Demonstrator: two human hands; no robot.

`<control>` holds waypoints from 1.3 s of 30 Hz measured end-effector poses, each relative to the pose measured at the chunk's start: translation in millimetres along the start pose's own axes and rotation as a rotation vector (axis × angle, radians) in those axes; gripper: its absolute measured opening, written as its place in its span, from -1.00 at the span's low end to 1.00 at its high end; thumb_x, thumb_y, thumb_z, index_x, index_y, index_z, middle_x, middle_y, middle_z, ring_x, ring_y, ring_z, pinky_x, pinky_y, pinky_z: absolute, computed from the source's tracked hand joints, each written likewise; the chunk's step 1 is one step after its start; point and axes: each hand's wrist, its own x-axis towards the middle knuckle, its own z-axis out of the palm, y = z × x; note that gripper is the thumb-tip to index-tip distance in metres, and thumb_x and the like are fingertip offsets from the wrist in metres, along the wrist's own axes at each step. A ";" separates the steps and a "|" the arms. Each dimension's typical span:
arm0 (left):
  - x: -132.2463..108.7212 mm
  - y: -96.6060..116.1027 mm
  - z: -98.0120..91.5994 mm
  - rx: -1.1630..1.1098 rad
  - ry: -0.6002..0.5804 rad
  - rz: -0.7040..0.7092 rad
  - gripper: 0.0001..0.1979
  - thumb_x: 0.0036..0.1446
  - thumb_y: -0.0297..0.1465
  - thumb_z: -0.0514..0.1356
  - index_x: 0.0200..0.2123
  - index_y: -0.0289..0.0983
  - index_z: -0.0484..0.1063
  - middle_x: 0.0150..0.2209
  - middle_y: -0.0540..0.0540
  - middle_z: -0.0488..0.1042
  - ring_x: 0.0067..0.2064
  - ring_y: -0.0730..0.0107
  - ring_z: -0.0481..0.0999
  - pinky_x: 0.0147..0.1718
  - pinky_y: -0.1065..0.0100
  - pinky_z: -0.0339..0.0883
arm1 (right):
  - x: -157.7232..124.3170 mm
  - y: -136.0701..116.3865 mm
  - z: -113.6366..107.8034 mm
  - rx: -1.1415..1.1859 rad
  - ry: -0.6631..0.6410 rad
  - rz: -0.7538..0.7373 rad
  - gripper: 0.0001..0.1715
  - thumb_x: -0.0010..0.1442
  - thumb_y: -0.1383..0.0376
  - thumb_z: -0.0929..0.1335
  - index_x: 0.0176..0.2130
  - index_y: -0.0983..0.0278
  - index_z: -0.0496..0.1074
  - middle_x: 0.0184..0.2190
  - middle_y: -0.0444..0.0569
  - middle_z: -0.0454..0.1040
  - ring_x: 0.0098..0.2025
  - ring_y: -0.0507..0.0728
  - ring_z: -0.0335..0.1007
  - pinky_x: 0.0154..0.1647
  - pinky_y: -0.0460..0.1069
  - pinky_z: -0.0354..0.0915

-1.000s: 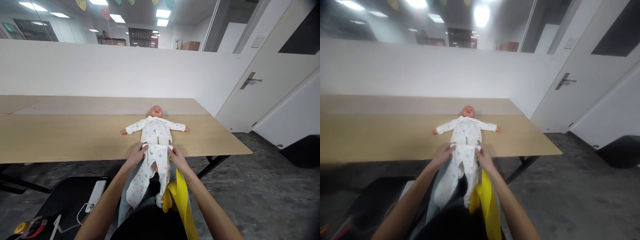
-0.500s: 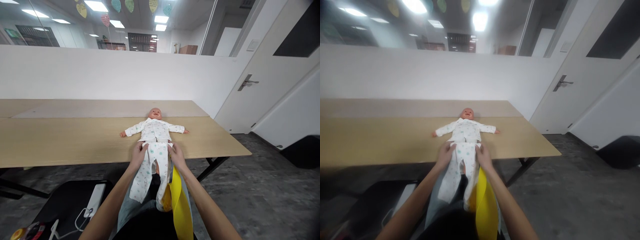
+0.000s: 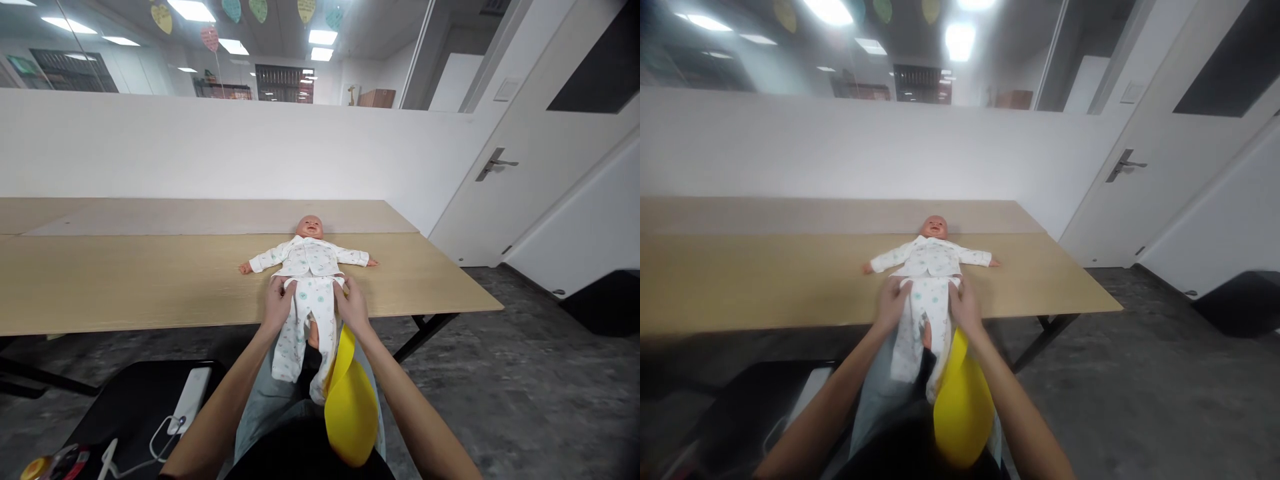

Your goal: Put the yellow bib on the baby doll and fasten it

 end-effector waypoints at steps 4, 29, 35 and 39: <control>3.3 -2.3 -0.6 -0.021 -0.039 0.034 -0.88 0.18 -0.29 0.14 -0.31 -0.22 0.37 -0.31 -0.02 0.44 -0.30 0.34 0.43 -0.28 0.34 0.32 | 1.3 -6.0 -1.2 -0.050 -0.021 -0.008 -0.64 0.30 0.05 0.23 -0.11 0.26 0.37 -0.17 -0.02 0.52 -0.13 0.18 0.43 -0.11 0.02 0.25; 10.9 10.2 -25.3 0.096 -0.396 0.159 -0.65 0.18 -0.46 0.04 -0.10 -0.18 0.58 0.08 -0.13 0.41 0.13 0.22 0.39 0.13 0.22 0.27 | -34.3 -54.6 -29.4 0.092 -0.751 0.208 -0.47 -0.06 0.34 0.44 -0.05 0.22 0.33 -0.35 -0.19 0.37 -0.33 0.05 0.26 -0.27 -0.08 0.18; 12.4 11.6 -26.4 0.072 -0.406 0.140 -0.66 0.17 -0.43 0.05 -0.11 -0.19 0.58 0.04 -0.13 0.40 0.09 0.23 0.42 0.09 0.24 0.30 | -31.6 -55.3 -15.2 0.271 -0.818 0.279 -0.48 -0.07 0.31 0.46 -0.09 0.23 0.28 -0.35 -0.19 0.34 -0.31 0.04 0.25 -0.31 -0.11 0.17; 12.8 12.9 -28.3 0.052 -0.436 0.128 -0.68 0.17 -0.43 0.07 -0.10 -0.19 0.57 0.07 -0.14 0.38 0.08 0.23 0.42 0.08 0.24 0.30 | -32.2 -52.8 -15.1 -0.047 -0.859 0.135 -0.31 -0.19 0.23 0.54 -0.05 0.22 0.36 -0.25 -0.12 0.44 -0.25 0.11 0.32 -0.25 -0.07 0.21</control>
